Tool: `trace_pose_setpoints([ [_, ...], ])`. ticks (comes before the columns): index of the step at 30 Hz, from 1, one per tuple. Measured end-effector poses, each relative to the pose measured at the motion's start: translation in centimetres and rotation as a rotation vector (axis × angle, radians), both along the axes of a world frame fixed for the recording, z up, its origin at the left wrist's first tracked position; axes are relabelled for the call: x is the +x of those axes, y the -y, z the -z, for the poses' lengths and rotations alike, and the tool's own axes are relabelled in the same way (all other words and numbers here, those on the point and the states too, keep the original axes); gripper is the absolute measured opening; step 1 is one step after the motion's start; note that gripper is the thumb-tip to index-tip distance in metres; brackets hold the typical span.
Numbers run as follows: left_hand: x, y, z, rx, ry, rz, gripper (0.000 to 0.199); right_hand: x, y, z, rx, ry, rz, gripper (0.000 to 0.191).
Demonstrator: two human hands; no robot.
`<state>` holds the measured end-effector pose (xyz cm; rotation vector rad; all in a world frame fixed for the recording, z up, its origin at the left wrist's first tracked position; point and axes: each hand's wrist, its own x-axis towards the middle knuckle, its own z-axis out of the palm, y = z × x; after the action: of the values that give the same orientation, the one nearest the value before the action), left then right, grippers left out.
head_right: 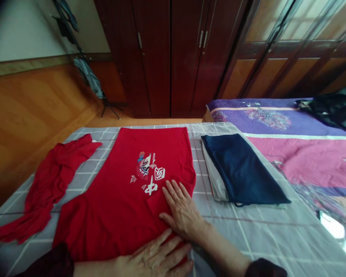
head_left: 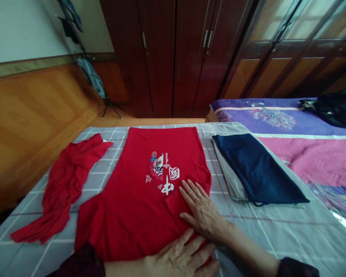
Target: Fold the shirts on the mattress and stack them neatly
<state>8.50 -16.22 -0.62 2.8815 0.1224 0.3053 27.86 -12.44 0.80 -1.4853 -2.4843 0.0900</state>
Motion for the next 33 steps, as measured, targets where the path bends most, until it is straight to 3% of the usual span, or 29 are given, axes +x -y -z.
trace_pose_setpoints([
  [4,-0.2,-0.2,-1.2,-0.35,-0.008,0.112,0.045,0.1,-0.1,0.9,0.011,0.029,-0.03,0.067],
  [7,-2.0,-0.9,-3.7,-0.63,0.012,-0.009,0.041,0.1,0.1,1.4,0.062,0.037,-0.095,0.072],
  [9,-4.5,-1.5,-5.5,-0.72,0.076,-0.298,0.038,-0.3,0.2,1.4,0.081,0.043,-0.159,0.074],
  [12,-10.0,-2.3,-6.7,-0.675,0.219,-0.888,0.033,-1.8,0.1,0.4,0.064,0.035,-0.278,0.077],
  [15,-15.9,-2.7,-5.8,-0.511,0.325,-1.346,0.033,-4.6,-0.7,-1.5,-0.019,0.008,-0.476,0.076],
  [19,-20.8,-2.4,-3.3,-0.287,0.174,-1.694,0.04,-9.6,-2.4,-4.0,-0.159,-0.037,-0.674,0.073],
  [22,-21.3,-2.3,-2.1,-0.175,0.034,-1.782,0.04,-13.4,-3.4,-4.4,-0.244,-0.079,-0.767,0.075],
  [27,-20.5,-3.3,-1.7,-0.148,-0.059,-1.861,0.02,-17.1,-4.2,-2.8,-0.359,-0.112,-0.834,0.078],
  [30,-20.7,-3.7,-1.7,-0.172,-0.014,-1.82,0.019,-17.3,-4.3,-2.0,-0.376,-0.134,-0.853,0.073],
  [33,-21.4,-3.9,-1.6,-0.296,0.188,-1.83,0.023,-17.0,-4.3,-1.7,-0.379,-0.162,-0.854,0.072],
])
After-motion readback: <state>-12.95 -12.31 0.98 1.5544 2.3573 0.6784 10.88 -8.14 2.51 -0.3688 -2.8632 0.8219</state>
